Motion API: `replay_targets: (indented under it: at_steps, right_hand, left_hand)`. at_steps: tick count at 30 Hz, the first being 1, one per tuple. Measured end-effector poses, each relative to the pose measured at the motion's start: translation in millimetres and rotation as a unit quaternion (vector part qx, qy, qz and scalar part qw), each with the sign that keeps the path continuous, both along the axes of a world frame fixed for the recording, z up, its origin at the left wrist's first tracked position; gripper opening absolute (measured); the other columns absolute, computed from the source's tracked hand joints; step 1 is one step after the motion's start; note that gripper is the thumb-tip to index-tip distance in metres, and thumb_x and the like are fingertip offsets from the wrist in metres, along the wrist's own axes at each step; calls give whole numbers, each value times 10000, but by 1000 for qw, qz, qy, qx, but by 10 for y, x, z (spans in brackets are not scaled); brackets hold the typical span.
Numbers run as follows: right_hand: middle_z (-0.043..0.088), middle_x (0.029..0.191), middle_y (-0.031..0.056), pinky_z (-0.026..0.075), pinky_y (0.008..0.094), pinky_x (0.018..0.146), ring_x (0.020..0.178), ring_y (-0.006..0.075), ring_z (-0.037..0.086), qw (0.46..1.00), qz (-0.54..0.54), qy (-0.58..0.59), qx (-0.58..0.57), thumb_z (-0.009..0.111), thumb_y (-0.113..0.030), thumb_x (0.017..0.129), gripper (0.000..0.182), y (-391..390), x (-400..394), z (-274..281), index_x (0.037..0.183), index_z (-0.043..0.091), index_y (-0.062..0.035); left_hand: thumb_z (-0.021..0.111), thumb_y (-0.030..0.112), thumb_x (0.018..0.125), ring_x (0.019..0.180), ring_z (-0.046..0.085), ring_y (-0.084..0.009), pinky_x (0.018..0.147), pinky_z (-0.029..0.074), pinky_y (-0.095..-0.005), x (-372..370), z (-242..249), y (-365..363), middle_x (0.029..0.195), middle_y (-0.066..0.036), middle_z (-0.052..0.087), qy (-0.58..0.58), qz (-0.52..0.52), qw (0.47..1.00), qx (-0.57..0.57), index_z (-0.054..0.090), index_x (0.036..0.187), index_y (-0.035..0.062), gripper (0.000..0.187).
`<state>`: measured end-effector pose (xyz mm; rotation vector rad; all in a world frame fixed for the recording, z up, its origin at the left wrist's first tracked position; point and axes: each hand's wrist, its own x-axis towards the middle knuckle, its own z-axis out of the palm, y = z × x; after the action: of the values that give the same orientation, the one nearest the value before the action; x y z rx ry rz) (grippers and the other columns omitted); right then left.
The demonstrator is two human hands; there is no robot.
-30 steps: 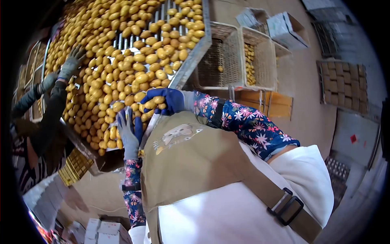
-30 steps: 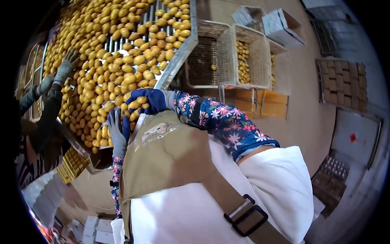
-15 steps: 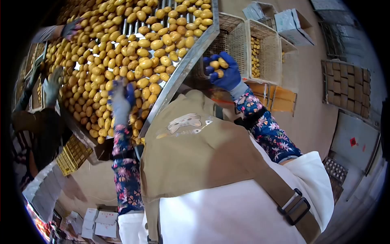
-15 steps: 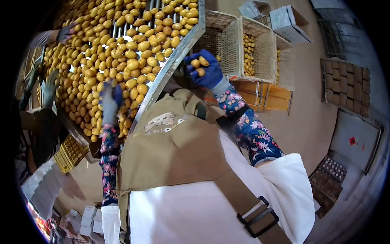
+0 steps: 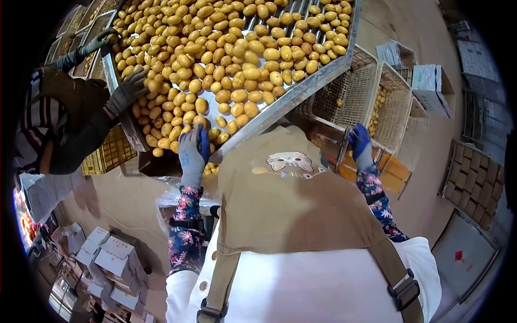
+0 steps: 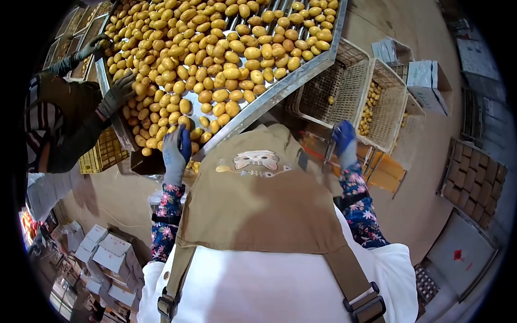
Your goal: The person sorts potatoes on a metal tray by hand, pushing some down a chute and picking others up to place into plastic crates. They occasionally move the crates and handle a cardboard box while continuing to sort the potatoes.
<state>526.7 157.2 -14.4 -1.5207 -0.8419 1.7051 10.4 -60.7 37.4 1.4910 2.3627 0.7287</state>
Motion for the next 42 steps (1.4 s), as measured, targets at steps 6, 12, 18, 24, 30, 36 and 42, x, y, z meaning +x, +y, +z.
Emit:
replay_targets:
  at_steps: [6, 12, 18, 24, 30, 36, 42]
  right_hand:
    - [652, 896, 61, 504, 340, 763, 800, 190, 613, 773, 441, -214, 402, 547, -189, 955, 298, 79, -2780, 459, 1231, 619, -101]
    - [647, 1163, 127, 451, 369, 977, 1034, 306, 629, 719, 632, -80, 279, 512, -167, 949, 319, 47, -3232, 423, 1246, 615, -109]
    - [585, 1259, 164, 451, 519, 938, 1211, 399, 506, 452, 545, -496, 503, 485, -365, 943, 357, 478, -2580, 385, 1249, 623, -242]
    - [597, 1209, 191, 459, 517, 897, 1070, 369, 612, 557, 654, -437, 266, 486, -371, 929, 365, 509, -3159, 486, 1244, 597, -225]
    - [626, 1070, 183, 478, 470, 868, 963, 350, 638, 574, 594, -462, 324, 592, -438, 860, 434, 332, -3253, 407, 1168, 603, -133]
    - [648, 830, 128, 500, 316, 735, 795, 182, 622, 820, 474, -217, 236, 618, -293, 898, 306, 461, -3282, 468, 990, 638, -2]
    - [618, 1067, 190, 510, 436, 808, 888, 343, 646, 639, 467, -443, 420, 600, -338, 870, 358, 387, -3137, 440, 1084, 634, -53]
  left_hand:
    - [533, 351, 949, 1324, 427, -389, 1113, 314, -448, 161, -165, 528, 1423, -194, 482, 59, -93, 988, -107, 439, 1419, 69, 557]
    - [543, 490, 914, 1408, 323, -336, 1161, 214, -463, 105, -445, -15, 1535, -170, 340, 51, -7, 995, -84, 343, 1470, 3, 766]
    - [545, 337, 941, 1229, 518, -346, 1034, 395, -474, 26, -485, -354, 1358, -180, 533, 8, 93, 986, -135, 514, 1329, 7, 510]
    - [579, 79, 835, 1160, 553, -396, 945, 478, -461, 207, -137, 396, 1341, -218, 514, 8, -88, 987, -132, 501, 1377, 130, 550]
    - [554, 92, 859, 1109, 574, -405, 899, 502, -454, 105, -198, 695, 1341, -234, 489, 57, -125, 965, -223, 461, 1417, 187, 574]
    - [563, 143, 876, 1089, 592, -373, 881, 506, -459, -55, -174, 422, 1244, -198, 558, -15, -76, 971, -227, 504, 1372, 257, 512]
    - [568, 130, 850, 1024, 602, -384, 866, 497, -450, -382, -364, 234, 1124, -197, 614, -120, -51, 991, -16, 559, 1338, 234, 498]
